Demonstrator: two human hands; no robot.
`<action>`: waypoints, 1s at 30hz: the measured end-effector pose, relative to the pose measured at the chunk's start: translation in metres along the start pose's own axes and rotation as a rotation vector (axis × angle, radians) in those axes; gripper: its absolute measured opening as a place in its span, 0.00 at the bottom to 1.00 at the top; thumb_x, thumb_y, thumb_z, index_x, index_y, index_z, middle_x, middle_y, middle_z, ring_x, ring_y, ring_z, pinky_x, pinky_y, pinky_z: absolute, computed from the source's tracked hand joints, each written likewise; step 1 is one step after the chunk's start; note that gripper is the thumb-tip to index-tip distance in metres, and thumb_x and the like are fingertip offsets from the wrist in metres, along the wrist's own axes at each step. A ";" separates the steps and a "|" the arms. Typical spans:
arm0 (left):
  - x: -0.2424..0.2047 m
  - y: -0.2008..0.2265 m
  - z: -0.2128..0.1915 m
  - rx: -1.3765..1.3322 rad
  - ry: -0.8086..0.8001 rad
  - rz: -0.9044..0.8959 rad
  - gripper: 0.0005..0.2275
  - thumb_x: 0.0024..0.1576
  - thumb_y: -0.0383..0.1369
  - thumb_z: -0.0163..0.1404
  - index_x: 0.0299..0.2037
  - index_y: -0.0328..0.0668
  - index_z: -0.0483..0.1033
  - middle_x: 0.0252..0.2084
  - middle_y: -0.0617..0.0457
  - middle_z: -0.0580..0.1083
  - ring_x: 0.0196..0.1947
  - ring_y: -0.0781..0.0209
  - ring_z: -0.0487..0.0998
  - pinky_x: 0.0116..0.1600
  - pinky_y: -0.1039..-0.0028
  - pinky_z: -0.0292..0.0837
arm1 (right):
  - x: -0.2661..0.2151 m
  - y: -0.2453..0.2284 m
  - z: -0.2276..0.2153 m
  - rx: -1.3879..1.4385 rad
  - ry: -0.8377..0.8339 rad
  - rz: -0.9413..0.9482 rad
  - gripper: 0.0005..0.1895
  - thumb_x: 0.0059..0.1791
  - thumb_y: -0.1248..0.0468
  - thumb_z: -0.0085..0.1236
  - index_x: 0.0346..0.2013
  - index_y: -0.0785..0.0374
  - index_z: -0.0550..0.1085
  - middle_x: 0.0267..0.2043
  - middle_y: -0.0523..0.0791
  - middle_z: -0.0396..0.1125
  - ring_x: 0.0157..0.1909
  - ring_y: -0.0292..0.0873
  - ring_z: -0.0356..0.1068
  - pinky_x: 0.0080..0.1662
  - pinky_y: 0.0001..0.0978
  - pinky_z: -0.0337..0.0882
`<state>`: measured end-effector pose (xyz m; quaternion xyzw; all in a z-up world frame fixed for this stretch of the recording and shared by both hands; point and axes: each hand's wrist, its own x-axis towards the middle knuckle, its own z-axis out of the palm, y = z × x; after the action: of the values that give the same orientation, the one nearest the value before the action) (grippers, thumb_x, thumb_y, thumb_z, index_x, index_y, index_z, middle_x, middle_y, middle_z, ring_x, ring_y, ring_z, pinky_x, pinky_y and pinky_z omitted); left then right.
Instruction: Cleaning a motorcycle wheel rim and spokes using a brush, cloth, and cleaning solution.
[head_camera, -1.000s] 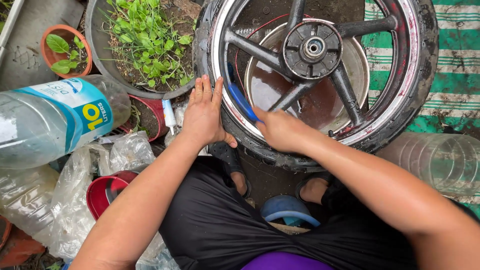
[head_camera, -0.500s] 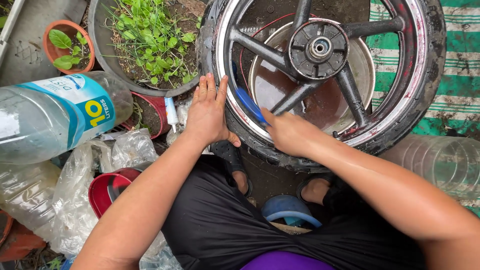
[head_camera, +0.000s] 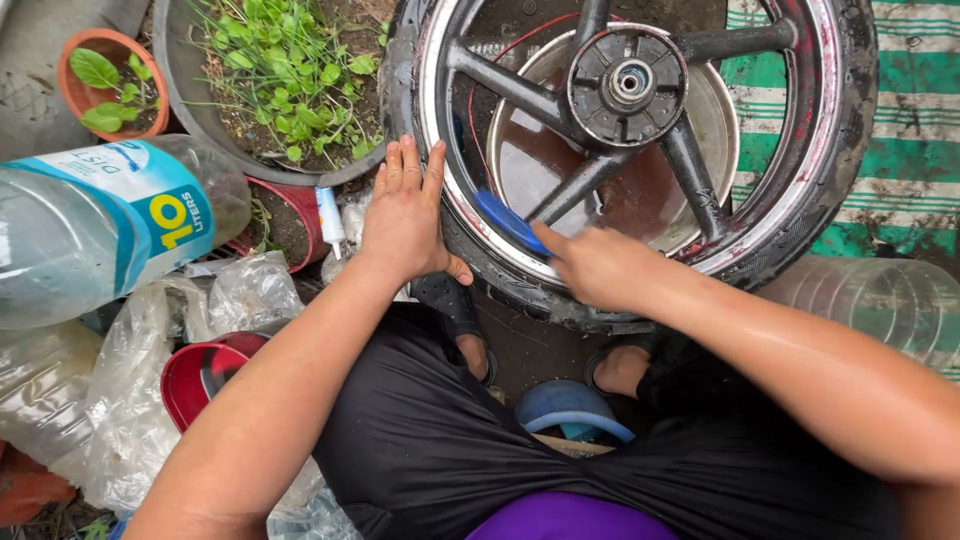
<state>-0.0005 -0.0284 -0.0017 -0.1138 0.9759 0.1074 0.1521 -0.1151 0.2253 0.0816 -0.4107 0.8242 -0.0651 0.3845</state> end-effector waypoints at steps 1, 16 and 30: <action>-0.001 0.000 0.001 -0.002 0.008 0.003 0.88 0.13 0.68 0.77 0.87 0.38 0.36 0.84 0.19 0.46 0.85 0.23 0.45 0.85 0.44 0.41 | -0.025 0.012 0.001 -0.059 -0.089 -0.009 0.32 0.59 0.63 0.46 0.80 0.56 0.63 0.46 0.67 0.80 0.48 0.76 0.81 0.47 0.69 0.82; -0.002 0.000 -0.003 0.008 0.006 0.000 0.88 0.13 0.69 0.76 0.87 0.39 0.38 0.84 0.19 0.47 0.85 0.24 0.45 0.84 0.43 0.41 | -0.029 0.047 0.014 -0.145 -0.097 -0.034 0.32 0.59 0.59 0.47 0.81 0.48 0.64 0.43 0.63 0.81 0.45 0.70 0.83 0.48 0.62 0.84; 0.010 -0.018 -0.037 0.068 0.020 -0.075 0.75 0.33 0.66 0.75 0.87 0.47 0.38 0.87 0.36 0.34 0.86 0.32 0.32 0.84 0.43 0.29 | 0.011 0.028 0.001 0.151 -0.089 -0.038 0.32 0.63 0.54 0.36 0.84 0.50 0.59 0.55 0.63 0.76 0.57 0.67 0.76 0.54 0.57 0.73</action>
<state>-0.0154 -0.0569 0.0259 -0.1460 0.9755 0.0672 0.1501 -0.1357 0.2353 0.0623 -0.3987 0.7909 -0.1162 0.4495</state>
